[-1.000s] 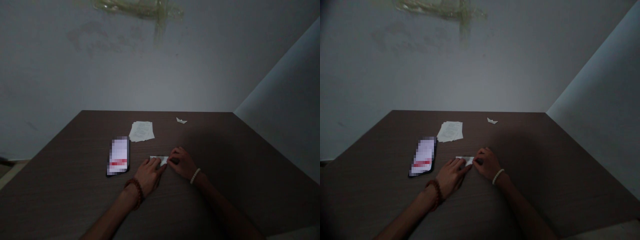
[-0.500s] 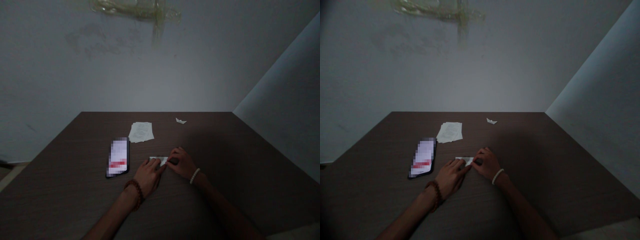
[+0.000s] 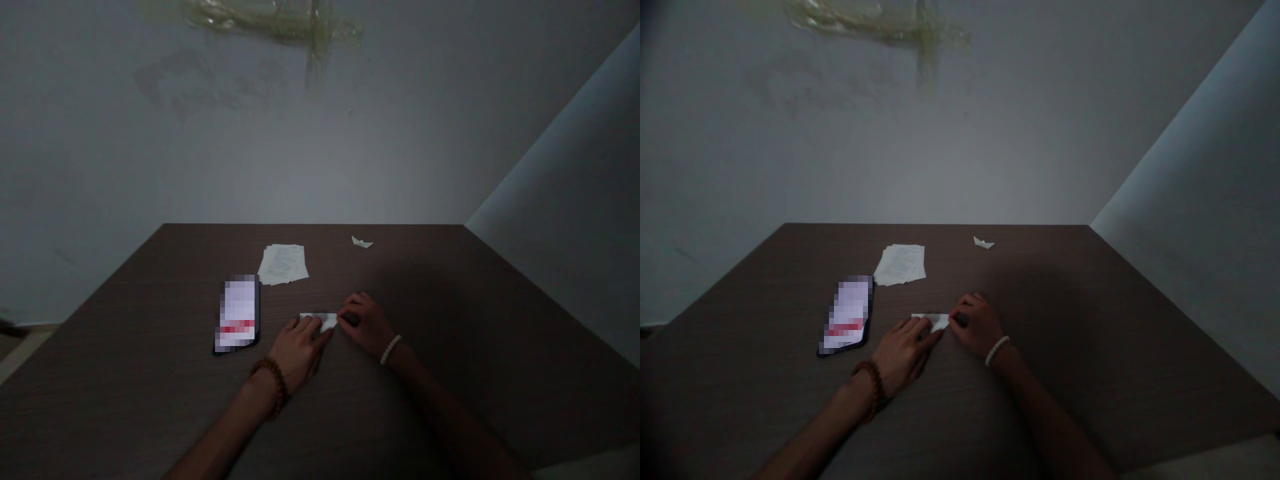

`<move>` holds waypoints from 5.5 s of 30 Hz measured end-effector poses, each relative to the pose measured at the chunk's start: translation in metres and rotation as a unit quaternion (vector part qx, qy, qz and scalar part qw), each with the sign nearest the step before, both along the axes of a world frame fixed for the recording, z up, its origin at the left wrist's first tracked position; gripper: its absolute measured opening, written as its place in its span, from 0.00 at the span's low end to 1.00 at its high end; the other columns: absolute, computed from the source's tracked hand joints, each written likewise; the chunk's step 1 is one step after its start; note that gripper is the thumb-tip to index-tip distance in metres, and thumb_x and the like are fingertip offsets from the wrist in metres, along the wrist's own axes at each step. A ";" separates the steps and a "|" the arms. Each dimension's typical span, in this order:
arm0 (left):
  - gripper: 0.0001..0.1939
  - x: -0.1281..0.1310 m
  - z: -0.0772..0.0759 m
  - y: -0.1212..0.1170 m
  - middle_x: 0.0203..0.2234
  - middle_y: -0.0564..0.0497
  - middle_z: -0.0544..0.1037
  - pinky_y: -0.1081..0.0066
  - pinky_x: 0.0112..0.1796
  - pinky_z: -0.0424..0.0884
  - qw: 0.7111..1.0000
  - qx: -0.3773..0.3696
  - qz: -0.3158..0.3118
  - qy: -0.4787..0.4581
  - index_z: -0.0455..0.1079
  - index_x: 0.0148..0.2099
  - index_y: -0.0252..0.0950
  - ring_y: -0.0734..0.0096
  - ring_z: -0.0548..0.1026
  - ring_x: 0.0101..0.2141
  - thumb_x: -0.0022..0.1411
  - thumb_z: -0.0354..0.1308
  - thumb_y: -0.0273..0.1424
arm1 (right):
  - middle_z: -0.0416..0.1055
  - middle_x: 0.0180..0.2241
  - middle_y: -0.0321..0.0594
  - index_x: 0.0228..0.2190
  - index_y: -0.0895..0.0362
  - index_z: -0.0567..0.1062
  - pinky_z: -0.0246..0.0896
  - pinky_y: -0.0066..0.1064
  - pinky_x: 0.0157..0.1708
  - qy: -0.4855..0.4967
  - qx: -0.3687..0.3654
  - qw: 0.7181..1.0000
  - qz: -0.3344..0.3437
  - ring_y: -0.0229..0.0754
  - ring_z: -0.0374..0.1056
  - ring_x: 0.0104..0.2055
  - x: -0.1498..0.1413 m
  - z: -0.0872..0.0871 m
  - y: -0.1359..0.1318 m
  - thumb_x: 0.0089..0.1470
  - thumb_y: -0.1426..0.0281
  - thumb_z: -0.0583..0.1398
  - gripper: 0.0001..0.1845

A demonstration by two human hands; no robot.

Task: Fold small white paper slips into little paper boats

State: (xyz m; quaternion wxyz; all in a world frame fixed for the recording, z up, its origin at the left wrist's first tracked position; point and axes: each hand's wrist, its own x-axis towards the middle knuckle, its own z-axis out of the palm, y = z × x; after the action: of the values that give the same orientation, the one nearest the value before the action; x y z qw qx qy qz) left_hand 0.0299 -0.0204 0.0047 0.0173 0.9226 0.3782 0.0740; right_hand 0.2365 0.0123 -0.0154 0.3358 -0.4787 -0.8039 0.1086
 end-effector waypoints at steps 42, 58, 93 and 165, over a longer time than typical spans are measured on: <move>0.15 -0.002 0.005 0.001 0.41 0.46 0.70 0.63 0.41 0.68 0.998 -0.019 0.004 -0.059 0.70 0.47 0.38 0.62 0.68 0.41 0.58 0.52 0.25 | 0.70 0.30 0.38 0.26 0.54 0.77 0.60 0.34 0.37 -0.015 -0.004 1.000 0.005 0.42 0.63 0.36 -0.006 0.003 -0.008 0.47 0.70 0.66 0.02; 0.15 -0.003 0.002 0.001 0.41 0.46 0.71 0.61 0.43 0.69 0.998 -0.013 0.002 -0.054 0.70 0.48 0.38 0.61 0.68 0.42 0.59 0.50 0.25 | 0.70 0.30 0.39 0.26 0.55 0.76 0.60 0.35 0.39 -0.029 0.012 0.999 -0.018 0.42 0.63 0.36 0.001 0.004 -0.002 0.50 0.73 0.63 0.03; 0.15 -0.017 -0.014 0.023 0.39 0.44 0.73 0.62 0.39 0.65 0.983 -0.022 0.103 -0.152 0.70 0.51 0.36 0.60 0.67 0.40 0.63 0.50 0.24 | 0.69 0.37 0.39 0.28 0.55 0.75 0.56 0.38 0.44 -0.027 -0.024 0.999 0.010 0.44 0.61 0.42 -0.008 0.006 -0.002 0.47 0.70 0.66 0.04; 0.10 -0.018 -0.003 0.019 0.33 0.47 0.71 0.63 0.37 0.63 0.991 -0.005 0.066 -0.116 0.76 0.39 0.40 0.61 0.66 0.37 0.64 0.52 0.32 | 0.67 0.40 0.41 0.40 0.52 0.75 0.55 0.37 0.43 -0.125 0.000 0.987 0.104 0.44 0.59 0.43 -0.016 0.013 -0.013 0.56 0.75 0.58 0.11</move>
State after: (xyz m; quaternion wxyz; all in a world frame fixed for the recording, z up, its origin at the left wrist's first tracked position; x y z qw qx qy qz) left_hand 0.0118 -0.0012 0.0018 0.0605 0.8805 0.4344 0.1797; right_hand 0.2207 -0.0010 -0.0024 0.2190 -0.4021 -0.8852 0.0824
